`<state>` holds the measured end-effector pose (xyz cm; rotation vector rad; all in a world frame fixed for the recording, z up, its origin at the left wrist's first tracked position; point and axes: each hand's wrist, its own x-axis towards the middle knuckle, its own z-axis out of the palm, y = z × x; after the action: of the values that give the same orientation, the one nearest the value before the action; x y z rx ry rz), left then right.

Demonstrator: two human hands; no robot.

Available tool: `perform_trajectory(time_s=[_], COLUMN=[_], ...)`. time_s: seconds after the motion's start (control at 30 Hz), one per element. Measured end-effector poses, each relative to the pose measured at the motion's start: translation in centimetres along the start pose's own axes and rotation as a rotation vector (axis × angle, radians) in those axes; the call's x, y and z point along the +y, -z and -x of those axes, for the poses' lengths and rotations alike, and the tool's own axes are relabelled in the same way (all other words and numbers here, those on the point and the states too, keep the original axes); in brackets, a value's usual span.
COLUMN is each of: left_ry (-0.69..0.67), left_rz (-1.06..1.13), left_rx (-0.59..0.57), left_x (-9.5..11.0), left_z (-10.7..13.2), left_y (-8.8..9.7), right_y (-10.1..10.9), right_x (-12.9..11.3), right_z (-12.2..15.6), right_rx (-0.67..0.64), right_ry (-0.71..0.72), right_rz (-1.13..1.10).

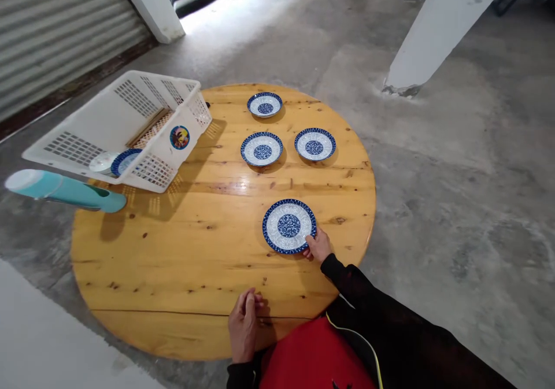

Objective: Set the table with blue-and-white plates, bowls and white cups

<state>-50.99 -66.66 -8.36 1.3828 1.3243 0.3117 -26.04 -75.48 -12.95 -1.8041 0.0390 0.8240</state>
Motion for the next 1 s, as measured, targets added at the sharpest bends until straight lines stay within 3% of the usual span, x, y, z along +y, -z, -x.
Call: perform_trajectory(time_s=[0.27, 0.33, 0.4, 0.5, 0.53, 0.6, 0.7, 0.8, 0.9, 1.0], left_ry=[-0.052, -0.055, -0.053, -0.051, -0.049, -0.053, -0.072, -0.098, -0.125, -0.152], left_rz=[-0.027, -0.028, -0.023, 0.005, 0.022, 0.058, 0.099, 0.100, 0.096, 0.075], left_rx=[-0.101, -0.093, -0.081, -0.068, -0.067, -0.070, -0.082, -0.083, -0.082, -0.106], left_x=[-0.1, -0.1, -0.1, 0.0, 0.0, 0.2, 1.1, 2.8, 5.1, 7.5], left_z=[-3.5, -4.3, -4.9, -5.6, -5.9, -6.5, -7.8, -9.6, -12.3, -16.2], left_y=[3.0, 3.7, 4.3, 4.9, 5.0, 5.2, 5.0, 4.4, 3.2, 1.3], right_y=[-0.3, 0.3, 1.6, 3.7, 4.1, 4.0, 1.7, -2.0, -5.3, -7.4], right_x=[0.7, 0.9, 0.5, -2.1, -3.5, -6.8, -11.6, -14.9, -16.8, -17.8], right_z=[0.2, 0.3, 0.2, -1.1, -1.9, -4.0, -8.3, -13.0, -17.2, -20.1], right_rx=[0.032, 0.031, 0.130, 0.428, 0.482, 0.451, 0.261, 0.130, 0.109, 0.181], right_ry=[0.027, 0.031, 0.088, 0.284, 0.348, 0.473, 0.546, 0.509, 0.407, 0.324], right_rz=[0.011, 0.056, 0.185, 0.455, 0.498, 0.489, 0.423, 0.367, 0.272, 0.223])
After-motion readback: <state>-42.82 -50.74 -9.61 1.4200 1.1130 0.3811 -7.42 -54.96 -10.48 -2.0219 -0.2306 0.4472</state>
